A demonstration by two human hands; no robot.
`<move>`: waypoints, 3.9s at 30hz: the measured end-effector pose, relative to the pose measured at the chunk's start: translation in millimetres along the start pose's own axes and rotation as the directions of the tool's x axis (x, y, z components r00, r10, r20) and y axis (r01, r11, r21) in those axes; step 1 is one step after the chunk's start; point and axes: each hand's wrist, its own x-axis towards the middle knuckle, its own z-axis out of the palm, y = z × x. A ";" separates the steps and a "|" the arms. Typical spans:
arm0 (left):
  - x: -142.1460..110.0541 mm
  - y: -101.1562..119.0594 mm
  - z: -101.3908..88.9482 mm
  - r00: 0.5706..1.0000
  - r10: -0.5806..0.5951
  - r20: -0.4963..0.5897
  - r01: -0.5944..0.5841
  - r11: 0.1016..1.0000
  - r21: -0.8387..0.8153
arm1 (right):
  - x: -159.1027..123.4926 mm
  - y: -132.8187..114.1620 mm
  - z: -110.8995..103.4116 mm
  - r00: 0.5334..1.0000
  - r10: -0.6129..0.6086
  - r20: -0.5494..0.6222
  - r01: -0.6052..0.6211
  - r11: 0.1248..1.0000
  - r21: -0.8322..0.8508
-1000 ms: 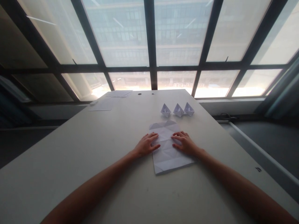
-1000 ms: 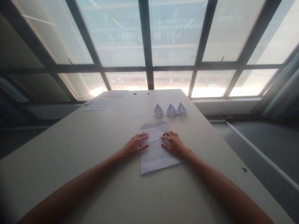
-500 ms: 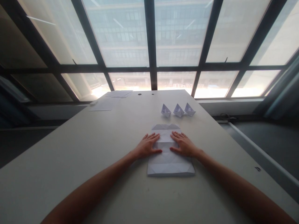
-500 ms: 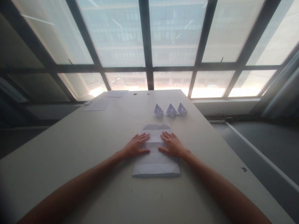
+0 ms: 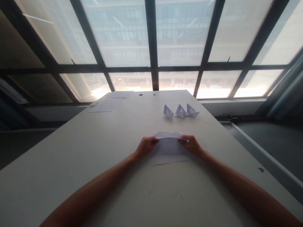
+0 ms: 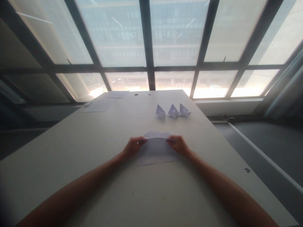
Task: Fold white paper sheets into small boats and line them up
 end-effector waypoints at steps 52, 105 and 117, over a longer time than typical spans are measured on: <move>-3.7 38.9 52.1 0.954 -0.017 0.300 -0.163 0.809 0.565 | 7.4 12.5 15.5 0.948 0.306 0.090 -0.175 0.735 -0.655; 13.6 9.6 45.4 0.982 -0.190 -0.010 0.158 0.784 0.600 | -3.4 -28.4 21.3 0.921 -0.018 0.388 0.199 0.880 -0.432; 12.4 26.5 34.7 0.952 0.250 0.177 -0.286 0.931 0.226 | -2.7 -20.7 23.2 0.939 -0.037 0.343 0.180 0.901 -0.394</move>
